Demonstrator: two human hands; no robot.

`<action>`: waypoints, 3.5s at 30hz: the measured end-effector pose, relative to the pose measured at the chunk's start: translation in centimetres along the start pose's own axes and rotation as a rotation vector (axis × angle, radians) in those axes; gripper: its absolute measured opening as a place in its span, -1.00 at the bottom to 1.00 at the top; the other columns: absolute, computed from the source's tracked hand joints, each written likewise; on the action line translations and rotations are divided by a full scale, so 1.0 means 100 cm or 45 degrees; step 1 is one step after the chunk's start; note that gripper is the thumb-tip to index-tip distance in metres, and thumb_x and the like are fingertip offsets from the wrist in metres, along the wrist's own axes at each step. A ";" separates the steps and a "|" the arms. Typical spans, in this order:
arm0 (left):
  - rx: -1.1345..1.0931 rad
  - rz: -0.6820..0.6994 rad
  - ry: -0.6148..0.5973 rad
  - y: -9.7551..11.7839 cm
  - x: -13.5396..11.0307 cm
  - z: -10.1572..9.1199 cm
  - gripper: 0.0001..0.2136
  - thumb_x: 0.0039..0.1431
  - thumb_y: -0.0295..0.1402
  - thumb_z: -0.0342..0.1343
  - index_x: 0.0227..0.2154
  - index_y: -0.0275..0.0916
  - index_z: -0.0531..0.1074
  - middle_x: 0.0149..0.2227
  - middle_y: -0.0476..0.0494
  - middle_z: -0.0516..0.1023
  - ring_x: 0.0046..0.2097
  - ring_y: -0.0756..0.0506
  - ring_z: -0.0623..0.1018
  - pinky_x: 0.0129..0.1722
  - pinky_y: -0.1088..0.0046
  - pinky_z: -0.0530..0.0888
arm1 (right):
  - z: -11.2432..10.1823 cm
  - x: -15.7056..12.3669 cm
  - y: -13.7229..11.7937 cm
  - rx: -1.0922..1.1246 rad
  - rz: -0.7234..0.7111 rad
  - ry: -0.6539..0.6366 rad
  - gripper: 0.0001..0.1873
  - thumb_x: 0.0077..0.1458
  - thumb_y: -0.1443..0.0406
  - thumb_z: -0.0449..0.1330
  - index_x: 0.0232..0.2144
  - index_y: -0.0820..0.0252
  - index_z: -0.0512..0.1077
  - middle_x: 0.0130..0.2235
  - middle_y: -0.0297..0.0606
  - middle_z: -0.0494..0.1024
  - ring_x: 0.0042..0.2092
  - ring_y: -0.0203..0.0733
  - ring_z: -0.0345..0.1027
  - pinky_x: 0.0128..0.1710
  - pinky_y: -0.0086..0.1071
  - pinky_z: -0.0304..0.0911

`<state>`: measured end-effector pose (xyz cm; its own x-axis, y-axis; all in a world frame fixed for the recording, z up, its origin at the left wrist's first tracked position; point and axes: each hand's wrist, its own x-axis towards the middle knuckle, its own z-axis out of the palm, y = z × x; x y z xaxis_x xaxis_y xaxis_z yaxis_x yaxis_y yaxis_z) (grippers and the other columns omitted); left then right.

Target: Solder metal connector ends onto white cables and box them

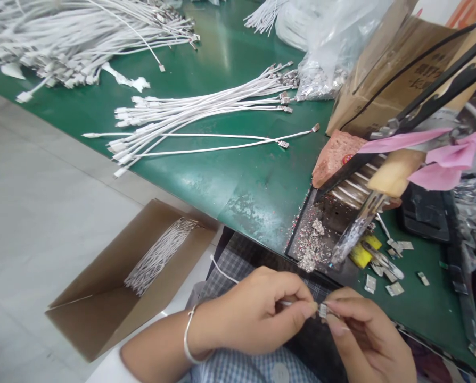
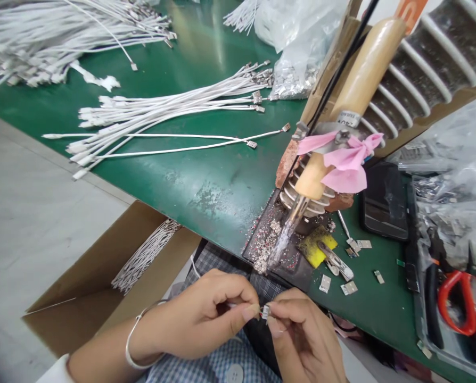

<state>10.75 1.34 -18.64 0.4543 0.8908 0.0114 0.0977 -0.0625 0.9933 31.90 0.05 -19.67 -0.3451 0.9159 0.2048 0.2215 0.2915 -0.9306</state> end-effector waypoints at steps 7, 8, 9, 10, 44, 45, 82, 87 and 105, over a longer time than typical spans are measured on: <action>-0.015 -0.079 -0.006 0.003 0.003 -0.001 -0.83 0.30 -0.44 0.02 -0.42 -0.29 0.42 -0.59 0.10 0.26 -0.56 0.11 0.22 -0.56 0.62 0.19 | 0.002 0.009 -0.006 -0.010 0.011 0.081 -0.92 0.27 0.35 0.23 -0.21 0.12 0.54 -0.32 -0.21 0.60 -0.34 -0.18 0.54 -0.43 -0.45 0.46; -0.019 -0.090 -0.009 0.004 0.003 -0.001 -0.83 0.29 -0.45 0.02 -0.43 -0.29 0.41 -0.59 0.10 0.26 -0.56 0.11 0.22 -0.56 0.63 0.19 | 0.003 0.010 -0.006 -0.031 0.010 0.088 -0.93 0.27 0.34 0.23 -0.22 0.12 0.54 -0.32 -0.20 0.60 -0.34 -0.18 0.55 -0.43 -0.45 0.47; -0.023 -0.100 -0.011 0.005 0.004 -0.002 -0.83 0.28 -0.45 0.02 -0.44 -0.29 0.40 -0.59 0.10 0.25 -0.56 0.11 0.21 -0.57 0.63 0.19 | 0.003 0.010 -0.006 -0.055 0.008 0.092 -0.93 0.27 0.34 0.23 -0.22 0.13 0.54 -0.32 -0.20 0.60 -0.34 -0.18 0.55 -0.44 -0.45 0.47; -0.023 -0.112 -0.009 0.005 0.005 -0.003 -0.83 0.28 -0.45 0.03 -0.44 -0.29 0.40 -0.60 0.11 0.25 -0.56 0.12 0.21 -0.57 0.64 0.18 | 0.003 0.010 -0.007 -0.078 0.003 0.088 -0.92 0.28 0.33 0.22 -0.22 0.14 0.54 -0.31 -0.19 0.60 -0.33 -0.19 0.55 -0.44 -0.45 0.47; -0.032 -0.082 0.118 0.027 0.029 -0.021 -0.85 0.24 -0.51 0.03 -0.46 -0.29 0.34 -0.61 0.17 0.17 -0.57 0.16 0.12 -0.58 0.72 0.12 | -0.004 0.039 -0.018 -0.803 -0.471 0.191 -0.92 0.26 0.45 0.20 -0.21 0.22 0.45 -0.09 -0.21 0.51 -0.04 -0.32 0.45 0.03 -0.48 0.36; -0.029 -0.085 0.121 0.028 0.029 -0.021 -0.85 0.24 -0.51 0.03 -0.46 -0.29 0.34 -0.61 0.17 0.17 -0.57 0.16 0.12 -0.58 0.71 0.12 | -0.004 0.039 -0.018 -0.791 -0.460 0.218 -0.92 0.26 0.46 0.20 -0.22 0.22 0.45 -0.10 -0.21 0.51 -0.06 -0.32 0.46 0.01 -0.47 0.37; 0.098 0.020 0.159 0.028 0.027 -0.021 -0.86 0.23 -0.54 0.03 -0.44 -0.28 0.34 -0.58 0.15 0.22 -0.55 0.13 0.16 -0.55 0.66 0.18 | 0.002 0.044 -0.019 -0.762 -0.456 0.246 -0.91 0.23 0.47 0.22 -0.25 0.23 0.44 -0.12 -0.23 0.51 -0.10 -0.33 0.45 -0.08 -0.45 0.39; 0.093 0.031 0.161 0.027 0.026 -0.020 -0.87 0.22 -0.54 0.04 -0.44 -0.29 0.35 -0.58 0.15 0.23 -0.55 0.14 0.17 -0.55 0.67 0.17 | -0.004 0.039 -0.019 -0.769 -0.461 0.195 -0.91 0.22 0.47 0.23 -0.26 0.23 0.46 -0.10 -0.21 0.50 -0.08 -0.31 0.45 -0.05 -0.44 0.38; 0.090 0.000 0.176 0.029 0.025 -0.019 -0.88 0.21 -0.53 0.04 -0.44 -0.28 0.34 -0.59 0.15 0.21 -0.56 0.14 0.15 -0.57 0.66 0.14 | 0.000 0.036 -0.018 -0.736 -0.429 0.242 -0.91 0.20 0.47 0.23 -0.27 0.21 0.45 -0.12 -0.24 0.52 -0.12 -0.30 0.45 -0.10 -0.42 0.40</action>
<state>10.53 4.26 -15.55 0.3282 0.9441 0.0318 0.1620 -0.0894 0.9827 30.24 2.86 -17.21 -0.3265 0.7668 0.5526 0.5989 0.6202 -0.5066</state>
